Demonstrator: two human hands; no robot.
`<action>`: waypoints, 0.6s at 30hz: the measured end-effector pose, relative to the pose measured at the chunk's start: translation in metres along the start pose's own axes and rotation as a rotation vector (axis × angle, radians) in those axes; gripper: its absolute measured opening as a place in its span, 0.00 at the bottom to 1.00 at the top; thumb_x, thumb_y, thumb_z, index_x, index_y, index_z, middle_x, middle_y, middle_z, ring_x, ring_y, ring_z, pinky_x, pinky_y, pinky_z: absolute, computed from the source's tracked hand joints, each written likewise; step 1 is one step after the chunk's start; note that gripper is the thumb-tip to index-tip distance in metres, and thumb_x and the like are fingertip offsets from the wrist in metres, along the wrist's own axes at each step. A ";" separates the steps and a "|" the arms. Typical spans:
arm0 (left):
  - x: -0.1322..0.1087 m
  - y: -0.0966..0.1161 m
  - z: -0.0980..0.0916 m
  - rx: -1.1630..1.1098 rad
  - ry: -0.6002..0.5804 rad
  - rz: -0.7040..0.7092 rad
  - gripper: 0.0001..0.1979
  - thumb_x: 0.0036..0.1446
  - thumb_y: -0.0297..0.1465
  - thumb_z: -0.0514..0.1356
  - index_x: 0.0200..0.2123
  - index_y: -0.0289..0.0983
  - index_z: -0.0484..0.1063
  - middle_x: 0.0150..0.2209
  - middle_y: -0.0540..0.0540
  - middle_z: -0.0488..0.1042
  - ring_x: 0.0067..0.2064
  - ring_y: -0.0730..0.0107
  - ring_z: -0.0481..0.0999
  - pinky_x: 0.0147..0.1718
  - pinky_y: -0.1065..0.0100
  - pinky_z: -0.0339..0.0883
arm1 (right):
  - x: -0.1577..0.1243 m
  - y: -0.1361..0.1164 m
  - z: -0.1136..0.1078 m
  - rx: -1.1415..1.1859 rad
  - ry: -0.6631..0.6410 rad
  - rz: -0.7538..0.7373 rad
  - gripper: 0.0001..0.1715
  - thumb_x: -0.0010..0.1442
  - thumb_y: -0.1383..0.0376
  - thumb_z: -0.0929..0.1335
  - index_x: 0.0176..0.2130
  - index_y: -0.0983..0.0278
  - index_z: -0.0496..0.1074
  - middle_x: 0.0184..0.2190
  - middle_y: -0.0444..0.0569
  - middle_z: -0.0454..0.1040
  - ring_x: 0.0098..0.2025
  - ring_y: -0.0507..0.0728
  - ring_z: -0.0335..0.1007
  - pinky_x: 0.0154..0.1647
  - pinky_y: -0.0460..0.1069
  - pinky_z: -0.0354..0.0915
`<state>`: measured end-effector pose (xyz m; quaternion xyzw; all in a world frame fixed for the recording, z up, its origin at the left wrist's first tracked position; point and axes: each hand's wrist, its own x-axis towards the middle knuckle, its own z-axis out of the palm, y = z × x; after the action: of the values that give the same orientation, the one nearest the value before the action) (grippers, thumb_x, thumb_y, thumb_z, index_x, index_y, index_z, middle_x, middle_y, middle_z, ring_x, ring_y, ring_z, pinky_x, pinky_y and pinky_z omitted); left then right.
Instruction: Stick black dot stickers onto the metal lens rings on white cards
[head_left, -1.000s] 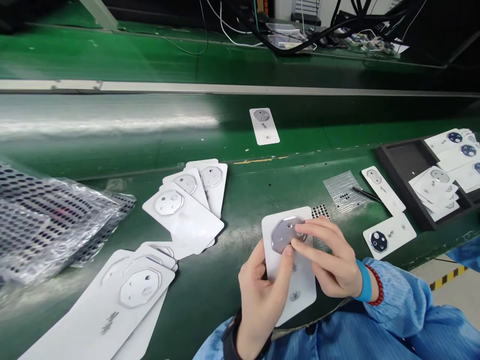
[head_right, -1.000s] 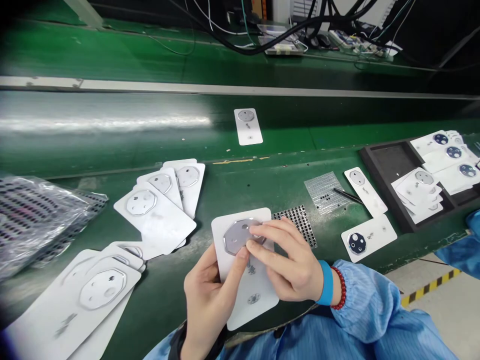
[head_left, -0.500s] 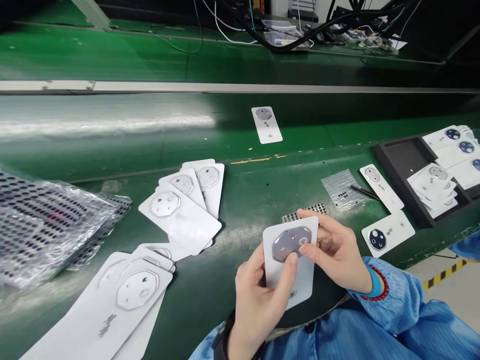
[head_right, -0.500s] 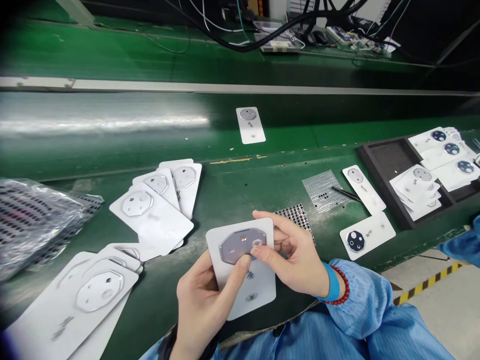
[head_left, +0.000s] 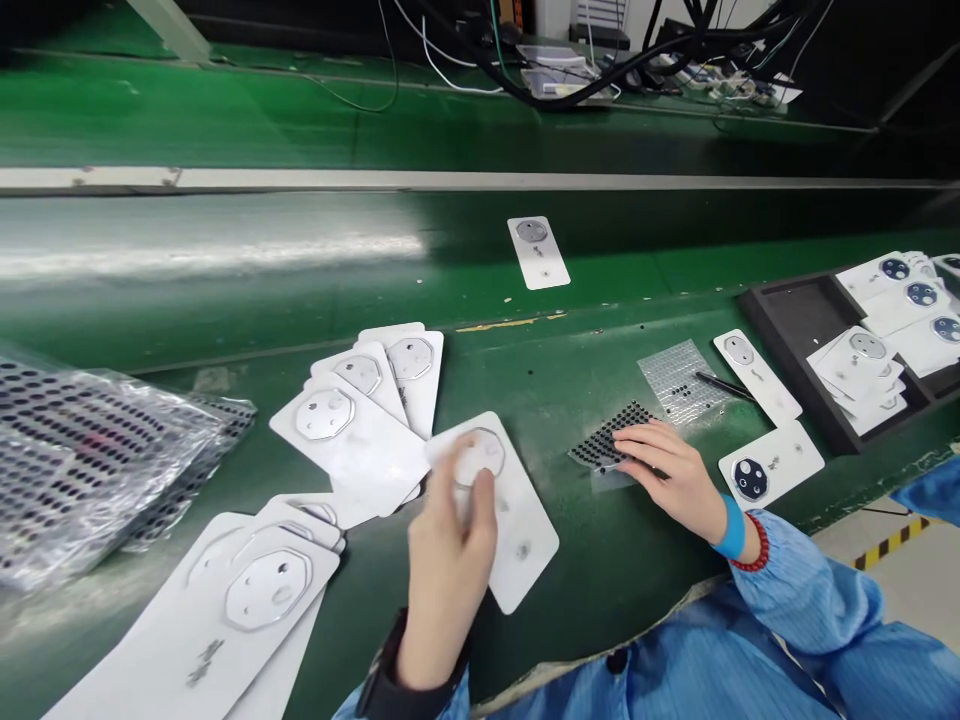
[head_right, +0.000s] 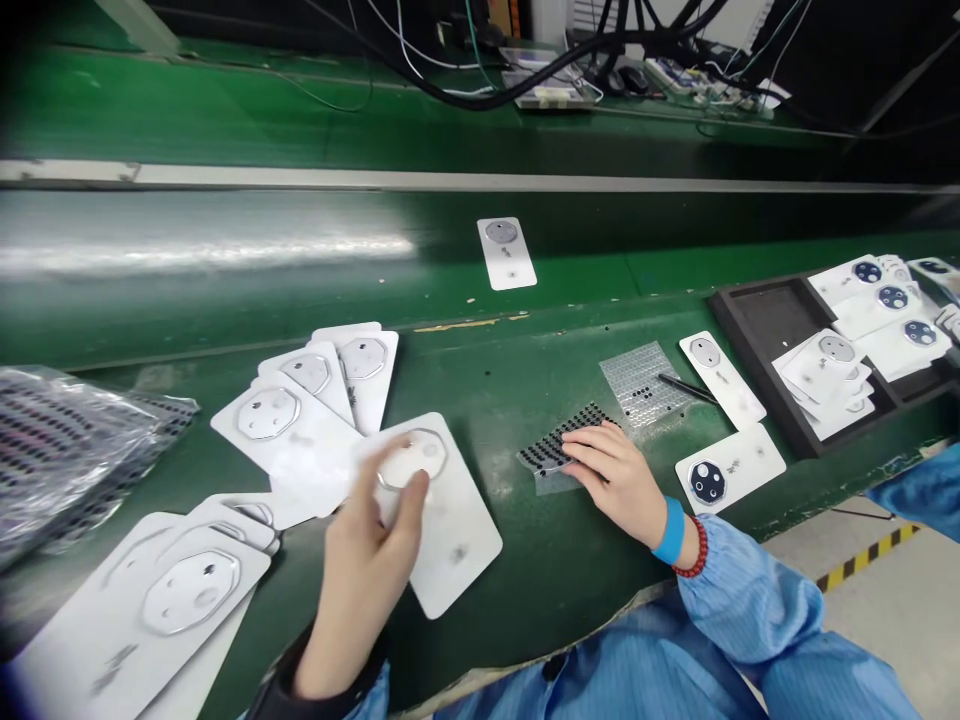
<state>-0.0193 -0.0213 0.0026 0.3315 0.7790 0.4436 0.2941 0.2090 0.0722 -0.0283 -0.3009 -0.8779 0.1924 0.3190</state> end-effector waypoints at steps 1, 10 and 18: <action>-0.001 0.000 0.004 0.011 -0.099 0.011 0.18 0.55 0.39 0.60 0.45 0.35 0.77 0.30 0.45 0.78 0.29 0.62 0.77 0.26 0.69 0.67 | 0.003 -0.004 -0.004 0.008 0.032 -0.013 0.10 0.64 0.69 0.69 0.46 0.63 0.75 0.45 0.53 0.79 0.47 0.57 0.76 0.56 0.62 0.68; -0.012 0.018 0.038 -0.393 -0.390 -0.060 0.15 0.52 0.40 0.64 0.22 0.34 0.77 0.23 0.46 0.75 0.25 0.68 0.69 0.24 0.70 0.63 | 0.025 -0.032 -0.008 0.219 -0.040 -0.094 0.12 0.63 0.66 0.69 0.47 0.64 0.75 0.45 0.55 0.77 0.49 0.59 0.74 0.53 0.60 0.71; -0.013 0.010 0.038 -0.655 -0.525 -0.311 0.18 0.51 0.44 0.66 0.27 0.32 0.81 0.20 0.47 0.73 0.22 0.74 0.65 0.24 0.72 0.59 | 0.038 -0.035 0.004 0.138 -0.034 -0.239 0.09 0.65 0.72 0.65 0.40 0.66 0.75 0.38 0.53 0.78 0.41 0.55 0.74 0.42 0.52 0.75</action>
<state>0.0197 -0.0084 -0.0031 0.2011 0.5367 0.5183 0.6347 0.1691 0.0706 0.0045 -0.1683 -0.8974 0.2183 0.3446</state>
